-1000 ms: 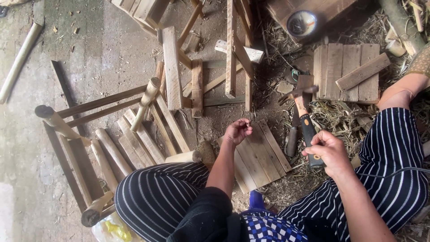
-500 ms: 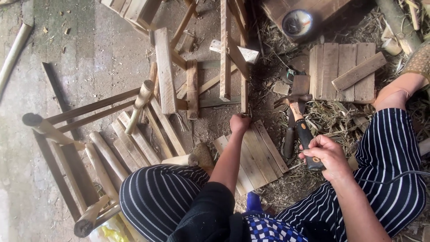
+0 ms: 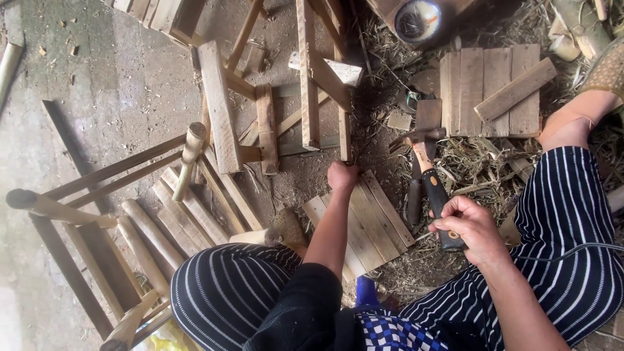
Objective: Assembling a small wooden box by hammering nails into wooden slats.
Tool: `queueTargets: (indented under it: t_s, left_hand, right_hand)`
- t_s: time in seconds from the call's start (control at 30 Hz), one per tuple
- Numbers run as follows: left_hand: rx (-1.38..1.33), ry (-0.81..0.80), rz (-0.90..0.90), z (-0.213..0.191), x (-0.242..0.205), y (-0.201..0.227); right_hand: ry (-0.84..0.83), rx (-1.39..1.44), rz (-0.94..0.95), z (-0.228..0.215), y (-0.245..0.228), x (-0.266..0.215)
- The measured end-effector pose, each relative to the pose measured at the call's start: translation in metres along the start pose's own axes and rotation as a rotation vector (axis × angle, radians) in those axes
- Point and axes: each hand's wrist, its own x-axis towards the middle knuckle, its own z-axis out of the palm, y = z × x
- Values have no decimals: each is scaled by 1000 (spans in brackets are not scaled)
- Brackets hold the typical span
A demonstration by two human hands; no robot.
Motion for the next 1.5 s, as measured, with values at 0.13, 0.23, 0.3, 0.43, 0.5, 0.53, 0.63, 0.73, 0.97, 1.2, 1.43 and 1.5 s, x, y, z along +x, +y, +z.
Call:
queueTargets:
  t_s: [0.13,0.23,0.3,0.43,0.5,0.53,0.63,0.73,0.97,1.2,1.43,1.5]
  left_hand:
    - [-20,12,33,5,19,-17]
    - [-144,19,12,9,38,-43]
    - [-650,-53,-33,-1,40,-56]
    - [-1133,-230,-74,-48,16,-57]
    - [-1468,-505,38,-56,23,-71]
    - [-1471,-500,42,-61,18,-69]
    - [-1647,-701,172,-75,3,-62]
    - [-1651,-790,198,-81,-9,-55]
    - [-1506,-1081,356,-89,-37,-11]
    - [-1439,-1211,414,-79,-46,83]
    - [-1335,-964,406,-73,-9,238]
    - [-1343,-708,393,-82,-3,282]
  right_hand:
    - [-1,-1,-3,-6,12,5]
    - [-12,-5,4,-2,3,0]
    - [10,-25,14,1,-2,-2]
    - [3,-34,15,-5,7,3]
    - [-110,-37,28,-18,19,11]
    - [-115,-38,26,-18,19,11]
    - [-131,-38,-1,-18,22,14]
    - [-135,-28,3,-19,28,17]
    - [-136,-69,13,-17,33,19]
    - [-58,-179,48,-9,28,18]
    - [0,-141,203,-4,20,15]
    - [14,-44,231,-2,18,12]
